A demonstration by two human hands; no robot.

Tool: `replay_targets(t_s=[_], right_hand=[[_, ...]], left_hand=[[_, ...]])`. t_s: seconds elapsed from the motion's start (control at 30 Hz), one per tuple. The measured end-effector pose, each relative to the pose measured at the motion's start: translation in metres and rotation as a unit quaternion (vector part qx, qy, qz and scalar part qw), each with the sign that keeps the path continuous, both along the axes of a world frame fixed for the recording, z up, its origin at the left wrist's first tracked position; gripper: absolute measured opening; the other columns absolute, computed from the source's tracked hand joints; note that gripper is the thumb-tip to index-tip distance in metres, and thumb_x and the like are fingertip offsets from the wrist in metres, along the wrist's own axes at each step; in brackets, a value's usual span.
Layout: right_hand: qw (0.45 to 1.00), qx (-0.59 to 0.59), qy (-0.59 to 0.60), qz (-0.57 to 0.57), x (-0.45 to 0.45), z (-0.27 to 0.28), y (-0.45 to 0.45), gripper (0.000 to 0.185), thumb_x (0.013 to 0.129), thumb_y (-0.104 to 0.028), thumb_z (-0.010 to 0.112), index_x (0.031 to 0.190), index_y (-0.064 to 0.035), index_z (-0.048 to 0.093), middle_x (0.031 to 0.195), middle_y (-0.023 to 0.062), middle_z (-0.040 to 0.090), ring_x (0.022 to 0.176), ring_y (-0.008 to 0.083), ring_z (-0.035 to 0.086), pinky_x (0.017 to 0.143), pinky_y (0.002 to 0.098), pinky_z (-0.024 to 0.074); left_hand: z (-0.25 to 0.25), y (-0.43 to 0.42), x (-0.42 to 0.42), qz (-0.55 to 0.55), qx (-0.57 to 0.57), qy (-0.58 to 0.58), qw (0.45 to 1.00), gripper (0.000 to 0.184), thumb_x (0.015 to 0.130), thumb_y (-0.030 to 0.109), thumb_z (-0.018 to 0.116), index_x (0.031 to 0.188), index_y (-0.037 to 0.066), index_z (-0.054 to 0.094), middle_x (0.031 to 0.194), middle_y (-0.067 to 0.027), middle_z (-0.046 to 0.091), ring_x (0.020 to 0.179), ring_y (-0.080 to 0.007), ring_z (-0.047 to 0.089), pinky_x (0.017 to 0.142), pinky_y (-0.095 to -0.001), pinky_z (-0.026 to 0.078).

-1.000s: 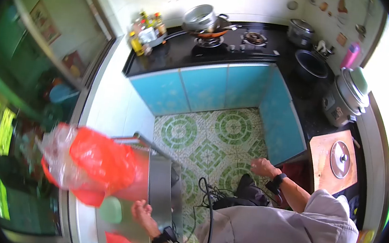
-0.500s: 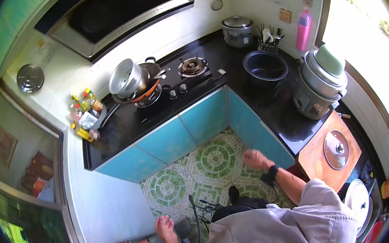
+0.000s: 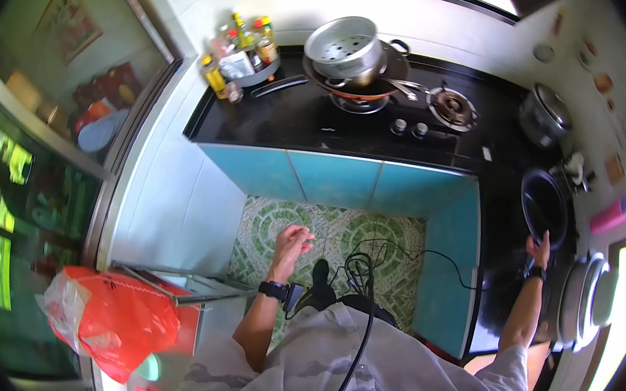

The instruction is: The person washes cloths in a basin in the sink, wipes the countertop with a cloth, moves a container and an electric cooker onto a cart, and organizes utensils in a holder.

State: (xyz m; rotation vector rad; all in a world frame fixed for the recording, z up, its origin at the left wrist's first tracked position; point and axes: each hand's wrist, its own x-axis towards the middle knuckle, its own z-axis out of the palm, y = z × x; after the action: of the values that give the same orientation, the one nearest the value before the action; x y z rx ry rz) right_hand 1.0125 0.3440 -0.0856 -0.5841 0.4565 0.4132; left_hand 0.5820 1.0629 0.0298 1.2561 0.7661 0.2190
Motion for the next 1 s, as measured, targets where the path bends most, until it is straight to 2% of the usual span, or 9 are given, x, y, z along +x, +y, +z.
replay_targets(t_s=[0.23, 0.37, 0.47, 0.57, 0.63, 0.67, 0.87, 0.93, 1.0], right_hand=[[0.938, -0.292, -0.133, 0.13, -0.009, 0.029, 0.004, 0.035, 0.083, -0.032, 0.061, 0.087, 0.0027, 0.056, 0.073, 0.0125, 0.058, 0.057, 0.0225, 0.056, 0.054, 0.0267, 0.0509], [0.913, -0.392, -0.032, -0.112, -0.022, 0.025, 0.015, 0.014, 0.081, -0.012, 0.056, 0.076, 0.0008, 0.053, 0.078, 0.0089, 0.058, 0.06, 0.0211, 0.06, 0.057, 0.0256, 0.056], [0.443, -0.839, -0.316, 0.018, -0.061, 0.031, 0.022, 0.042, 0.077, -0.018, 0.073, 0.109, 0.0, 0.053, 0.097, 0.0199, 0.063, 0.08, 0.0273, 0.064, 0.069, 0.036, 0.0537], [0.452, -0.781, -0.43, 0.028, -0.118, 0.069, 0.071, 0.041, 0.076, -0.002, 0.069, 0.114, -0.0027, 0.054, 0.101, 0.0208, 0.06, 0.086, 0.0296, 0.061, 0.067, 0.0352, 0.0529], [0.727, -0.636, -0.252, 0.049, -0.144, 0.106, 0.128, 0.045, 0.074, 0.007, 0.066, 0.115, -0.005, 0.054, 0.105, 0.0201, 0.059, 0.091, 0.0295, 0.057, 0.065, 0.0331, 0.0518], [0.386, -0.793, -0.452, 0.129, -0.166, 0.137, 0.165, 0.045, 0.073, 0.007, 0.067, 0.115, -0.0057, 0.055, 0.109, 0.0162, 0.058, 0.092, 0.0255, 0.055, 0.064, 0.0315, 0.0518], [0.454, -0.66, -0.537, 0.266, -0.194, 0.156, 0.371, 0.05, 0.053, -0.002, 0.078, 0.102, -0.002, 0.063, 0.089, 0.0135, 0.063, 0.084, 0.0307, 0.06, 0.074, 0.0357, 0.0498], [0.73, -0.47, -0.362, 0.34, -0.202, 0.166, 0.451, 0.031, 0.069, -0.006, 0.067, 0.097, 0.0043, 0.06, 0.083, 0.0124, 0.062, 0.07, 0.0231, 0.059, 0.06, 0.0306, 0.0509], [0.863, -0.319, -0.184, 0.345, -0.209, 0.184, 0.533, 0.022, 0.085, -0.01, 0.055, 0.093, 0.0106, 0.057, 0.076, 0.0114, 0.062, 0.056, 0.0154, 0.059, 0.045, 0.0256, 0.052]], left_hand=[[-0.021, 0.037, 0.004, 0.041, 0.016, 0.054, 0.998, 0.022, 0.091, 0.024, 0.056, 0.101, 0.004, 0.057, 0.089, -0.0074, 0.066, 0.065, -0.0087, 0.059, 0.057, -0.0207, 0.046], [-0.019, 0.051, 0.002, 0.041, 0.024, 0.063, 0.997, 0.022, 0.091, 0.023, 0.056, 0.101, 0.004, 0.057, 0.089, -0.0069, 0.066, 0.065, -0.0087, 0.059, 0.057, -0.0209, 0.046], [-0.021, 0.059, 0.005, 0.036, 0.024, 0.071, 0.997, 0.022, 0.091, 0.023, 0.056, 0.101, 0.004, 0.057, 0.089, -0.0068, 0.066, 0.065, -0.0084, 0.059, 0.058, -0.0209, 0.047], [-0.031, 0.06, 0.011, 0.046, 0.014, 0.078, 0.996, 0.022, 0.091, 0.023, 0.056, 0.1, 0.004, 0.057, 0.088, -0.0067, 0.066, 0.064, -0.0082, 0.058, 0.057, -0.0207, 0.047], [-0.036, 0.061, 0.016, 0.054, -0.009, 0.058, 0.997, 0.02, 0.091, 0.021, 0.056, 0.098, 0.004, 0.057, 0.088, -0.007, 0.065, 0.063, -0.0083, 0.058, 0.057, -0.0206, 0.046], [-0.035, 0.061, 0.019, 0.054, -0.005, 0.071, 0.996, 0.018, 0.091, 0.02, 0.055, 0.098, 0.004, 0.056, 0.088, -0.007, 0.065, 0.063, -0.0084, 0.058, 0.056, -0.0208, 0.046], [-0.045, 0.067, 0.024, 0.076, -0.005, 0.057, 0.995, 0.019, 0.091, 0.019, 0.055, 0.103, 0.004, 0.056, 0.088, -0.0077, 0.065, 0.064, -0.0098, 0.058, 0.056, -0.0217, 0.047], [-0.036, 0.068, 0.015, 0.101, -0.006, 0.033, 0.994, 0.019, 0.091, 0.018, 0.055, 0.103, 0.003, 0.056, 0.088, -0.0079, 0.065, 0.064, -0.0103, 0.059, 0.057, -0.022, 0.048], [-0.04, 0.075, 0.003, 0.124, -0.006, 0.007, 0.992, 0.019, 0.09, 0.018, 0.055, 0.103, 0.003, 0.056, 0.087, -0.008, 0.065, 0.064, -0.0108, 0.059, 0.057, -0.0223, 0.048]])
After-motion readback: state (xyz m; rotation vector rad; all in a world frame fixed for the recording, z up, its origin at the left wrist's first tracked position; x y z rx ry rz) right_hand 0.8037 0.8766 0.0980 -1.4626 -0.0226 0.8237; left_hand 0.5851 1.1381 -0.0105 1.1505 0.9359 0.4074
